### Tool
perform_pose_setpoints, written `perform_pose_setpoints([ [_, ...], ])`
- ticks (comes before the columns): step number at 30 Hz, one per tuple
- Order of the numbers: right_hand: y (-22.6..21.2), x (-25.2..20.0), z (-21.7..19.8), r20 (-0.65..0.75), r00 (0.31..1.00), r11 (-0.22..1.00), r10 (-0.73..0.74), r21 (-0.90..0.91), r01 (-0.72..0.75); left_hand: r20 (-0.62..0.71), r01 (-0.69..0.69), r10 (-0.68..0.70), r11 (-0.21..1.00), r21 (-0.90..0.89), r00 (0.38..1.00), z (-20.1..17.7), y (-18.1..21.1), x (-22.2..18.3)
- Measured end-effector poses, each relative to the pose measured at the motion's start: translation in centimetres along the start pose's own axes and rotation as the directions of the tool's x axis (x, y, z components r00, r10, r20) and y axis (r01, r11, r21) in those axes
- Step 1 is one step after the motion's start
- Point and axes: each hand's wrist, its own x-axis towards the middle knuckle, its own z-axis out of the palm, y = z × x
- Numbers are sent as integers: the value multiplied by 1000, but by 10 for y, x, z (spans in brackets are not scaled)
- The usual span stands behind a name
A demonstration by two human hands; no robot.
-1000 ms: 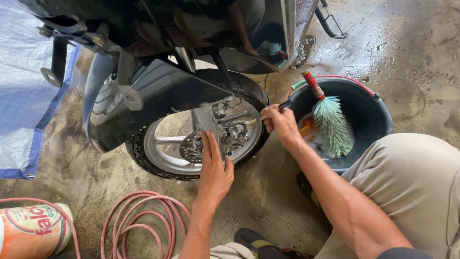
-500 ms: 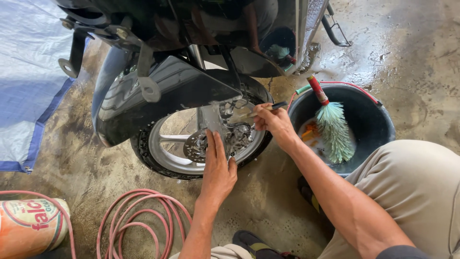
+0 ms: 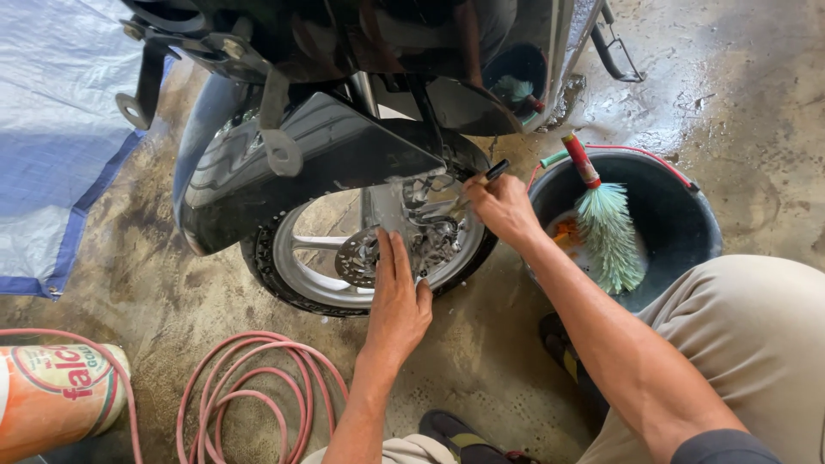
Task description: The person cleans the front wheel, disk brake, and fork of a motorcycle using a brush and soapy water.
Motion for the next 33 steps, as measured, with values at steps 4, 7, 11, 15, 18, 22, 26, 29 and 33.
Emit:
perform_pose_setpoints([
  [4,-15,-2,6,-55,998,999,34,44,-32,-14,-8,8,1000,13,1000,0,-1,1],
  [7,-14,-8,9,86,995,947,52,312,-77,-3,10,-10,1000,13,1000,2,-2,0],
  [11,-27,-11,2,-11,999,999,-40,18,40,15,12,-12,1000,5,1000,-1,-1,1],
  [15,-11,-8,7,78,997,998,-28,59,23,7,4,-4,1000,27,1000,2,-3,0],
  [18,-18,-15,8,74,995,997,-64,43,61,8,4,-5,1000,30,1000,2,-2,1],
  [22,-7,-11,8,-30,998,996,-56,68,58,13,20,-20,999,28,1000,0,-1,0],
  [26,-11,-16,14,2,999,991,-52,121,52,4,-9,9,999,39,1000,1,0,0],
  [29,-15,-21,11,-52,994,995,-97,-2,97,-1,-16,16,999,47,1000,0,2,3],
  [33,14,-4,12,-53,998,989,-47,141,54,5,-19,19,999,34,1000,0,0,0],
])
